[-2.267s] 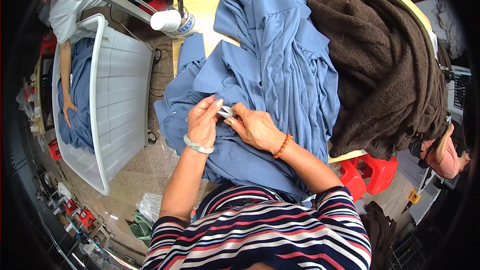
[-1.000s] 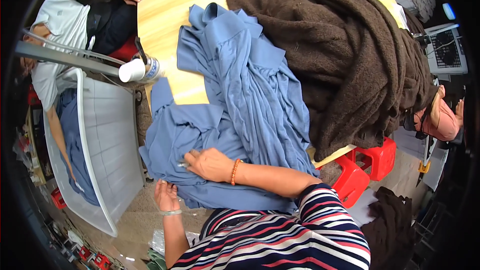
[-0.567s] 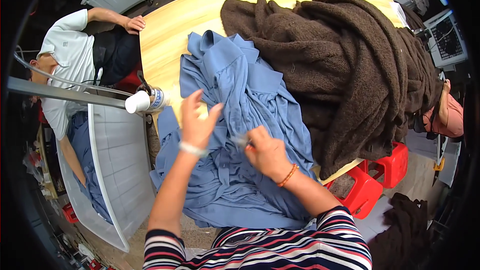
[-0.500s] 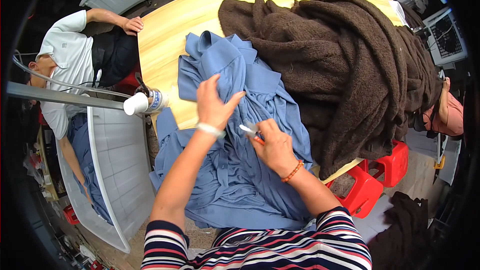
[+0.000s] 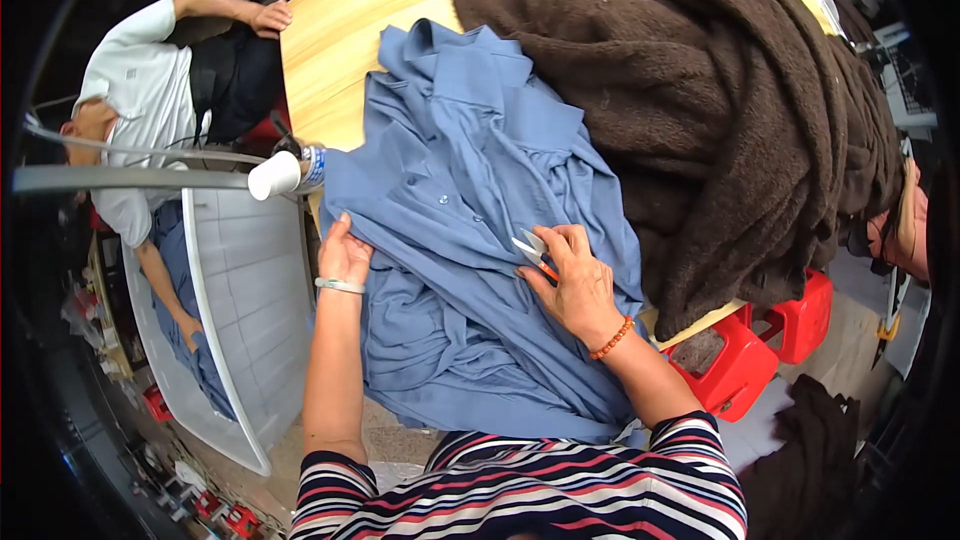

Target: Trimming loose threads from blue garments using thread clippers in a factory setting.

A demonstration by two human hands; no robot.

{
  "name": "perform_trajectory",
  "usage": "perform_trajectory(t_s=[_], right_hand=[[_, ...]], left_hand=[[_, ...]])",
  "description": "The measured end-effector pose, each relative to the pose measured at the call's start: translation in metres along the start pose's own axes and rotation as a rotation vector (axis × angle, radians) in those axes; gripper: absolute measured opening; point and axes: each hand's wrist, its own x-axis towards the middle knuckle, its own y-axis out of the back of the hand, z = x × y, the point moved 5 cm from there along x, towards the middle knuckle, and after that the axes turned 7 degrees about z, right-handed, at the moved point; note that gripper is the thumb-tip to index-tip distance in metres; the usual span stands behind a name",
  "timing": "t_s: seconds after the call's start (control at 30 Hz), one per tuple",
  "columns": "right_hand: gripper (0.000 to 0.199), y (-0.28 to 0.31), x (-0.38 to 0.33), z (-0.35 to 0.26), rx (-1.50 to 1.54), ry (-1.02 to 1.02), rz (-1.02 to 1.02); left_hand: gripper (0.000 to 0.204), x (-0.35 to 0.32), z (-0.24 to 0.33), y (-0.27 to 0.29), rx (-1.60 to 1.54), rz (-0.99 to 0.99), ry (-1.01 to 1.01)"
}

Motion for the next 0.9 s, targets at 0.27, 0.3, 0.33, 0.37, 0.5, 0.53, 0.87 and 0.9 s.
perform_trajectory(t_s=[0.27,0.3,0.33,0.37,0.5,0.53,0.87,0.9], right_hand=[[0.034,-0.029,-0.022,-0.025,-0.114,0.19,-0.167],[0.032,-0.033,-0.024,-0.026,-0.2,0.202,-0.194],[0.03,-0.033,-0.024,-0.03,-0.173,0.227,-0.169],[0.03,-0.032,-0.025,-0.033,-0.173,0.229,-0.173],[0.031,-0.015,-0.036,-0.062,-0.052,0.373,-0.174],[0.027,-0.018,-0.045,-0.071,0.042,0.42,-0.236],[0.016,-0.058,-0.093,-0.109,0.268,0.609,-0.509],[0.016,-0.057,-0.094,-0.111,0.265,0.613,-0.532]], left_hand=[[0.015,-0.017,-0.006,0.016,-0.142,0.041,0.043],[0.015,-0.014,-0.003,0.027,-0.148,0.044,0.043],[0.014,-0.016,0.003,0.03,-0.217,-0.094,0.07],[0.013,-0.019,0.007,0.031,-0.284,-0.232,0.096],[0.015,-0.056,0.022,0.018,-0.033,-0.126,-0.045],[0.028,-0.068,0.023,0.006,0.128,-0.104,-0.053],[0.041,-0.054,-0.025,-0.008,1.018,-0.052,-0.371],[0.028,-0.051,-0.022,0.01,0.776,-0.046,-0.301]])
